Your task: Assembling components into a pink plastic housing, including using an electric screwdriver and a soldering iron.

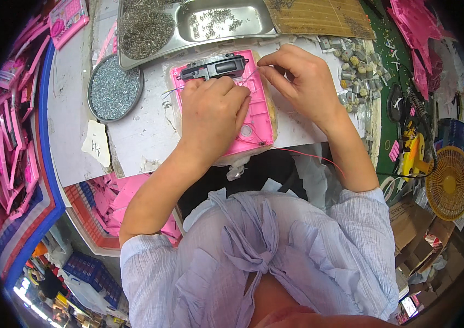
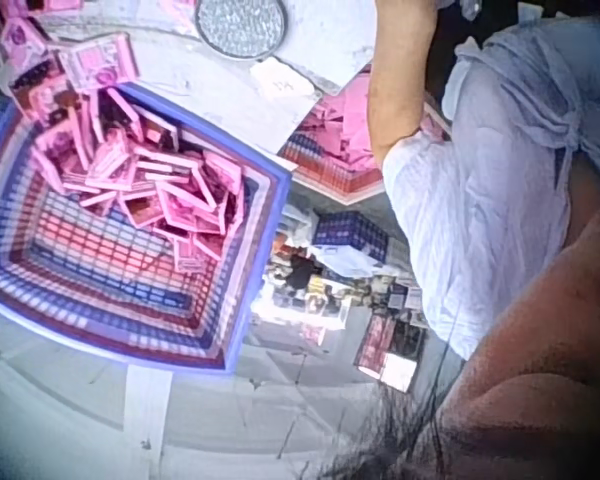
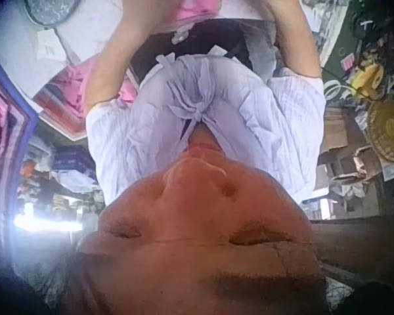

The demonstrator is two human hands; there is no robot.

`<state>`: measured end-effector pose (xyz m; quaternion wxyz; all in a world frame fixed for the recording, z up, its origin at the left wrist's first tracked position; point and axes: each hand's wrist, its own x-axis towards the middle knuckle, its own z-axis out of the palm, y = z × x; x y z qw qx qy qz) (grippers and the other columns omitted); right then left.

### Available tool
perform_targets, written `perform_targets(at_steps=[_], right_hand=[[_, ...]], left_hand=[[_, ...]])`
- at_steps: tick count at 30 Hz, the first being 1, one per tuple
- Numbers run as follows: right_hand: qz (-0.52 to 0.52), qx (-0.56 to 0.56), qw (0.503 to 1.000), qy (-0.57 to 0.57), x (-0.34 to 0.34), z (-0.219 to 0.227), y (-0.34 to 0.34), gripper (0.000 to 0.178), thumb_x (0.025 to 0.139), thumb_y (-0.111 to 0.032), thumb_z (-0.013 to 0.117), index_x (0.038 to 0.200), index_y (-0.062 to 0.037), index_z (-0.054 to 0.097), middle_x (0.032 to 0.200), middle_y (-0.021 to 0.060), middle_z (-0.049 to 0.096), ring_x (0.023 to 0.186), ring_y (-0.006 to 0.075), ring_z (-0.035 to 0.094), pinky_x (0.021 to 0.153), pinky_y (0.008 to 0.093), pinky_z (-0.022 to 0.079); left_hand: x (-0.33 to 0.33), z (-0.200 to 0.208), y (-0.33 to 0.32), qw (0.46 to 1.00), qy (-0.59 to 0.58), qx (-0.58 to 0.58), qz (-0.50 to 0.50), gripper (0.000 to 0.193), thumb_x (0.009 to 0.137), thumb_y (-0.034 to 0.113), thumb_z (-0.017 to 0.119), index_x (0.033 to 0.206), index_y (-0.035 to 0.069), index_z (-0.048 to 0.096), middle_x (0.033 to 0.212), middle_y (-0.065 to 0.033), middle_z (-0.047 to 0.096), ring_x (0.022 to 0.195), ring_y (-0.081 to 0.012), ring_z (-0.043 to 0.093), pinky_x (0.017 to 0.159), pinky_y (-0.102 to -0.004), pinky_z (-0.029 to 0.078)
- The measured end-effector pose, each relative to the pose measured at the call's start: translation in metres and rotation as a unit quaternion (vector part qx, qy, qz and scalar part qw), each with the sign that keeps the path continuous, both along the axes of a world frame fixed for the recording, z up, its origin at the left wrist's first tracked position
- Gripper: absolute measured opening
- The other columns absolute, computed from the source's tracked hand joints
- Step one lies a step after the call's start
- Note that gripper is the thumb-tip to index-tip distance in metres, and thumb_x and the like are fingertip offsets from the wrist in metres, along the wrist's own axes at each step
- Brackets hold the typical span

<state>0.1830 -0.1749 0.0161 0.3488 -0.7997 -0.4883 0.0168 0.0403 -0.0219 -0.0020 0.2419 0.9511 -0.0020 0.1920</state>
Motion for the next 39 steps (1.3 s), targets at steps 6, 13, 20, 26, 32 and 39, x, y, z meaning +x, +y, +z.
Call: perform_targets(at_steps=[6, 13, 20, 26, 32, 39], right_hand=[[0.029, 0.030, 0.999, 0.020, 0.004, -0.003, -0.002, 0.011, 0.089, -0.011, 0.074, 0.097, -0.0045, 0.073, 0.080, 0.0083, 0.064, 0.061, 0.0193, 0.059, 0.056, 0.0313, 0.047], [0.044, 0.001, 0.999, 0.026, 0.001, -0.002, -0.004, 0.011, 0.087, -0.018, 0.071, 0.093, -0.0088, 0.072, 0.084, 0.0094, 0.069, 0.077, 0.0309, 0.067, 0.067, 0.0405, 0.053], [0.050, 0.031, 0.998, 0.029, 0.004, 0.000, -0.011, 0.011, 0.088, -0.011, 0.073, 0.097, -0.0047, 0.073, 0.077, 0.0088, 0.066, 0.059, 0.0211, 0.060, 0.056, 0.0314, 0.047], [0.017, 0.008, 0.995, 0.100, -0.016, 0.008, -0.031, 0.009, 0.087, -0.010, 0.072, 0.094, -0.0034, 0.072, 0.073, 0.0080, 0.064, 0.055, 0.0162, 0.054, 0.052, 0.0300, 0.042], [-0.032, 0.005, 0.990, 0.134, -0.030, -0.005, -0.041, 0.010, 0.088, -0.012, 0.072, 0.093, -0.0034, 0.070, 0.071, 0.0076, 0.062, 0.054, 0.0153, 0.052, 0.051, 0.0301, 0.040], [-0.021, 0.077, 0.980, 0.184, -0.044, -0.012, -0.027, 0.010, 0.088, -0.010, 0.071, 0.094, -0.0033, 0.068, 0.069, 0.0083, 0.058, 0.053, 0.0152, 0.050, 0.051, 0.0311, 0.040]], left_hand=[[-0.002, -0.002, 0.002, 0.999, -0.008, -0.013, -0.032, 0.006, 0.084, 0.017, 0.073, 0.083, 0.013, 0.069, 0.080, -0.0032, 0.058, 0.078, -0.0215, 0.061, 0.080, -0.0401, 0.038], [0.002, 0.008, -0.015, 0.997, 0.046, 0.062, -0.027, 0.011, 0.083, 0.014, 0.074, 0.093, 0.010, 0.070, 0.085, -0.0048, 0.062, 0.081, -0.0237, 0.061, 0.079, -0.0410, 0.040], [-0.004, 0.011, -0.005, 0.998, 0.003, 0.002, -0.060, 0.018, 0.078, 0.008, 0.078, 0.095, 0.010, 0.073, 0.093, -0.0062, 0.066, 0.086, -0.0275, 0.063, 0.082, -0.0415, 0.046], [-0.033, 0.002, 0.012, 0.993, -0.060, -0.102, 0.005, 0.021, 0.073, -0.001, 0.079, 0.089, 0.005, 0.068, 0.095, -0.0099, 0.068, 0.088, -0.0284, 0.064, 0.077, -0.0390, 0.050], [-0.033, -0.002, 0.019, 0.997, -0.005, -0.068, -0.047, 0.019, 0.076, 0.000, 0.076, 0.089, 0.004, 0.063, 0.106, -0.0110, 0.069, 0.090, -0.0303, 0.065, 0.077, -0.0383, 0.052], [-0.025, 0.012, 0.028, 0.991, 0.066, -0.035, -0.116, 0.032, 0.073, 0.008, 0.081, 0.098, 0.005, 0.062, 0.113, -0.0113, 0.069, 0.092, -0.0303, 0.067, 0.080, -0.0387, 0.055]])
